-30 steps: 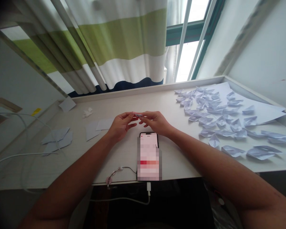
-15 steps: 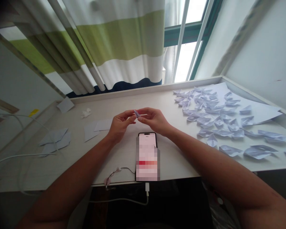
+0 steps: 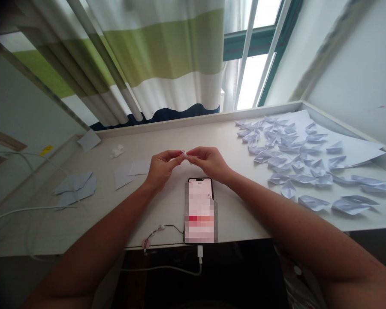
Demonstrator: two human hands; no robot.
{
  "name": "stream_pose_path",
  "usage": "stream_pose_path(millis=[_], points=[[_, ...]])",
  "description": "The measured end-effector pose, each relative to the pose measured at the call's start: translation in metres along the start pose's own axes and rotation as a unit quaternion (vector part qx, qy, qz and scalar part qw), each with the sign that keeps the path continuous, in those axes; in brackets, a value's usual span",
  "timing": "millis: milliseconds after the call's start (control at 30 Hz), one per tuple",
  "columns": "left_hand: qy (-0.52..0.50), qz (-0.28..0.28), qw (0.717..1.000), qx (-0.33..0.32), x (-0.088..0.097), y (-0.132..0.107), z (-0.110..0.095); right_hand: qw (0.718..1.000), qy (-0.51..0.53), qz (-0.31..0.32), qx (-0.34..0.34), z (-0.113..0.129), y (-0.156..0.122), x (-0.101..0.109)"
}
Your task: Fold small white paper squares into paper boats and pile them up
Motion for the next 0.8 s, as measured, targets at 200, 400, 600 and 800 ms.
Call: stream_pose_path(millis=[200, 400, 600, 800], points=[[-0.016, 0.006, 1.0, 0.0, 0.0, 0.002, 0.003, 1.0, 0.004, -0.002, -0.005, -0.004, 0.001, 0.0], [-0.006, 0.019, 0.999, 0.027, 0.0, 0.001, 0.001, 0.998, -0.043, -0.038, 0.003, -0.007, 0.002, 0.003], [-0.021, 0.048, 0.998, 0.028, 0.0, 0.0, -0.005, 0.999, -0.041, 0.002, -0.023, -0.003, -0.001, 0.0], [-0.014, 0.063, 0.998, 0.018, 0.0, 0.0, -0.008, 0.997, -0.039, 0.051, -0.052, -0.003, -0.002, -0.002]])
Point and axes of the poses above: each hand's wrist, its own y-axis towards the middle knuckle, its own x-axis out of the back of the hand, z = x × y, the point moved 2 cm from there along y, towards the middle knuckle, and after that the axes turned 8 degrees about -z, right-handed, at the moved point
